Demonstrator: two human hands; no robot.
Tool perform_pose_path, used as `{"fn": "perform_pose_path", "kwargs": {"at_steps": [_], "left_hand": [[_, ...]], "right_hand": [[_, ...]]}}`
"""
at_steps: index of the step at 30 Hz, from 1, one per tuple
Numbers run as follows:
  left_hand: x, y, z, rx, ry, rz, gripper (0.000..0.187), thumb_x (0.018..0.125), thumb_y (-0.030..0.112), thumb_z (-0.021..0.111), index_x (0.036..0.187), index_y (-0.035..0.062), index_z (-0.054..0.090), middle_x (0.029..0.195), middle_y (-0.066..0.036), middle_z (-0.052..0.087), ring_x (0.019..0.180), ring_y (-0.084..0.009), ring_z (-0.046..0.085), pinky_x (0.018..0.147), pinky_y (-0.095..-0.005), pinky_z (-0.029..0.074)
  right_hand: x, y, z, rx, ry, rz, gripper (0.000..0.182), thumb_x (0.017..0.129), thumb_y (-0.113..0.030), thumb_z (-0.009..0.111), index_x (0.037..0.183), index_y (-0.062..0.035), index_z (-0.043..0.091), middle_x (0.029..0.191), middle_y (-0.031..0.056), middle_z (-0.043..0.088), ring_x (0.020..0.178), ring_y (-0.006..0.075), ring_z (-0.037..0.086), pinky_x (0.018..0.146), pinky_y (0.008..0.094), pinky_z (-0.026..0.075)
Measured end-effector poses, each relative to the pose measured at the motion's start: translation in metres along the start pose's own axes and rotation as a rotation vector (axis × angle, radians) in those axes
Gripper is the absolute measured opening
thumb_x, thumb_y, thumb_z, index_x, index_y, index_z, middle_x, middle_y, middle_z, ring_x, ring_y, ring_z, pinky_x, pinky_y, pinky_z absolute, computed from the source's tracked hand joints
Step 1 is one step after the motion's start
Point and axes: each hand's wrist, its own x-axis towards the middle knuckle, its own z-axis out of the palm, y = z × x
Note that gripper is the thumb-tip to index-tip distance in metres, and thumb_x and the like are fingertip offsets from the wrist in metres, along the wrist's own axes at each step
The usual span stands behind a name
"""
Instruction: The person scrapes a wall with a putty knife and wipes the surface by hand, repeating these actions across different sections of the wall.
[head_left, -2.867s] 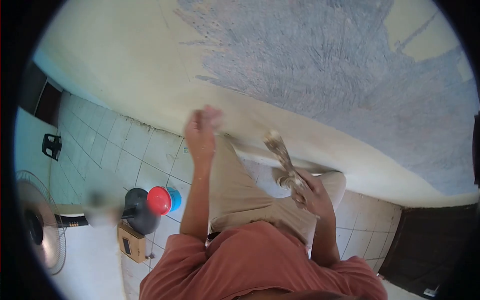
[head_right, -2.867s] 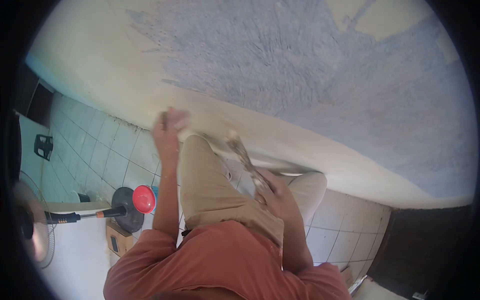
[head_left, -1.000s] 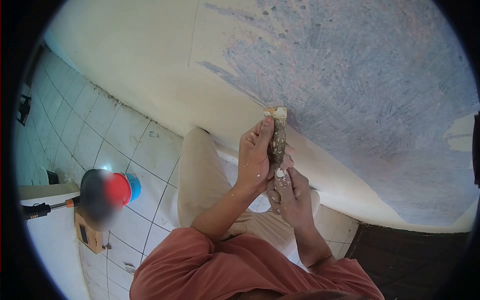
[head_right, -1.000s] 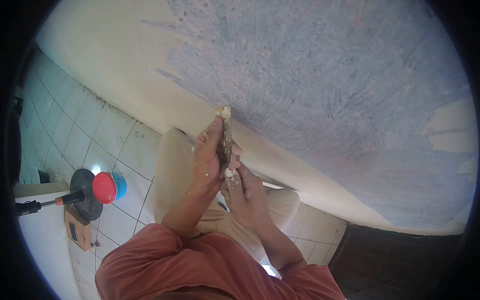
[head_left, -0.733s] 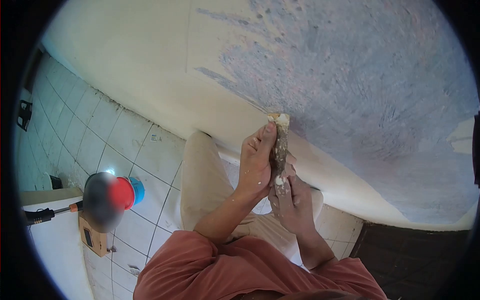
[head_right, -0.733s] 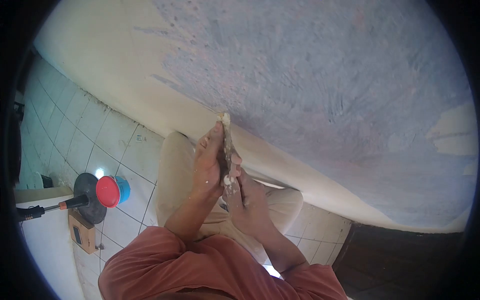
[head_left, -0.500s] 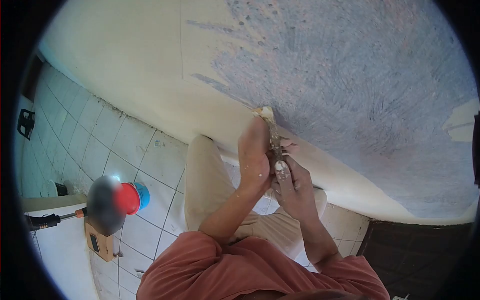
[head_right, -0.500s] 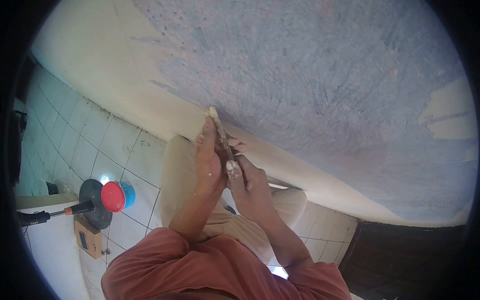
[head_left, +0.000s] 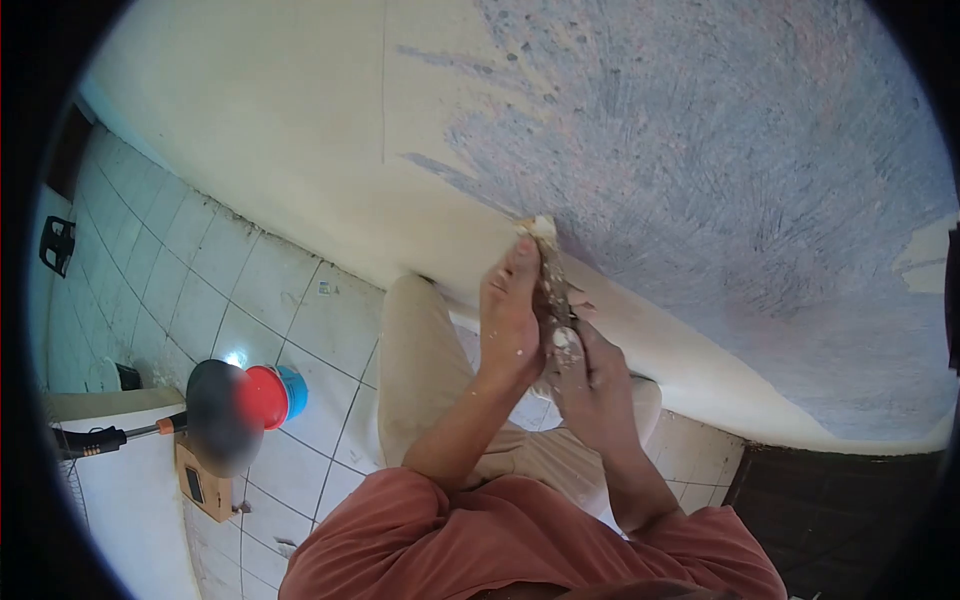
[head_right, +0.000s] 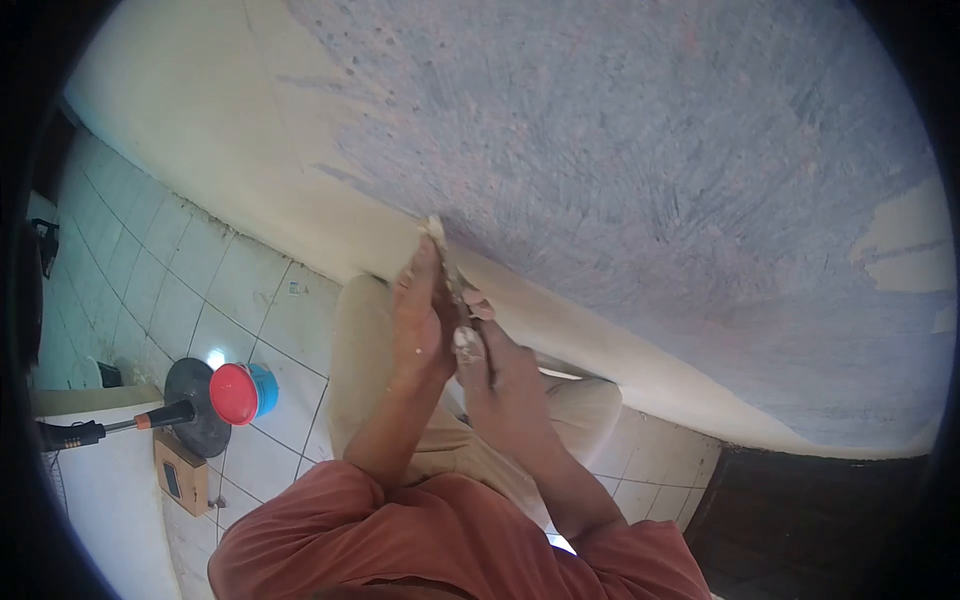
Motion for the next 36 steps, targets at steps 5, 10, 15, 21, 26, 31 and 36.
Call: {"fn": "perform_pose_path", "kwargs": {"at_steps": [5,10,15,21,26,31,36], "left_hand": [[-0.004,0.009,0.006,0.052,0.045,-0.095,0.033,0.095,0.035,0.045,0.083,0.0055,0.054,0.061,-0.006,0.057,0.05,-0.0139,0.059,0.048,-0.0268,0.052],[-0.002,0.014,0.0,0.037,0.063,-0.08,0.034,0.096,0.035,0.043,0.081,0.0063,0.055,0.057,-0.005,0.056,0.047,-0.0143,0.055,0.046,-0.025,0.048],[0.003,0.015,0.0,0.062,0.036,-0.04,0.035,0.095,0.036,0.044,0.08,0.0059,0.055,0.056,-0.006,0.056,0.046,-0.0146,0.056,0.045,-0.0251,0.048],[0.007,0.02,-0.001,0.054,0.043,-0.02,0.032,0.095,0.034,0.047,0.078,0.007,0.052,0.058,-0.006,0.057,0.048,-0.0145,0.06,0.045,-0.027,0.051],[0.0,0.018,-0.003,0.076,0.051,-0.11,0.033,0.094,0.035,0.047,0.076,0.0081,0.051,0.058,-0.006,0.057,0.047,-0.0139,0.058,0.046,-0.0258,0.05],[0.005,0.019,-0.007,0.036,0.047,-0.015,0.033,0.094,0.036,0.049,0.075,0.0086,0.05,0.058,-0.006,0.057,0.048,-0.0139,0.058,0.045,-0.026,0.05],[0.005,0.015,0.0,0.036,0.033,-0.028,0.033,0.094,0.036,0.049,0.076,0.009,0.05,0.057,-0.006,0.056,0.048,-0.0144,0.058,0.045,-0.0258,0.049]], "right_hand": [[-0.006,-0.01,0.001,0.085,-0.012,0.085,0.022,0.095,-0.017,0.04,0.087,-0.0003,0.052,0.058,0.0003,0.046,0.049,0.0064,0.039,0.045,0.0245,0.032],[0.001,-0.013,0.017,-0.054,0.055,-0.09,0.023,0.096,-0.017,0.04,0.088,0.0005,0.052,0.059,0.001,0.046,0.049,0.0071,0.04,0.044,0.0262,0.033],[0.007,-0.008,0.019,-0.015,0.054,-0.052,0.022,0.096,-0.017,0.04,0.086,0.0004,0.051,0.06,0.001,0.046,0.05,0.0065,0.039,0.045,0.0251,0.033],[0.008,-0.015,0.022,0.113,0.02,-0.012,0.022,0.096,-0.017,0.042,0.086,0.0003,0.05,0.059,0.0003,0.043,0.05,0.0053,0.037,0.045,0.0232,0.032],[0.002,-0.017,0.021,0.052,0.019,0.04,0.034,0.093,-0.015,0.043,0.122,0.0041,0.046,0.064,0.0202,0.053,0.053,0.0303,0.051,0.053,0.0378,0.04],[0.015,-0.02,0.022,-0.134,-0.009,-0.039,0.033,0.093,-0.015,0.044,0.119,0.005,0.047,0.068,0.022,0.055,0.055,0.03,0.054,0.055,0.0358,0.043],[0.012,-0.02,0.017,0.005,0.003,0.007,0.034,0.093,-0.014,0.045,0.12,0.0056,0.048,0.073,0.0242,0.057,0.06,0.0321,0.058,0.059,0.0364,0.045]]}}
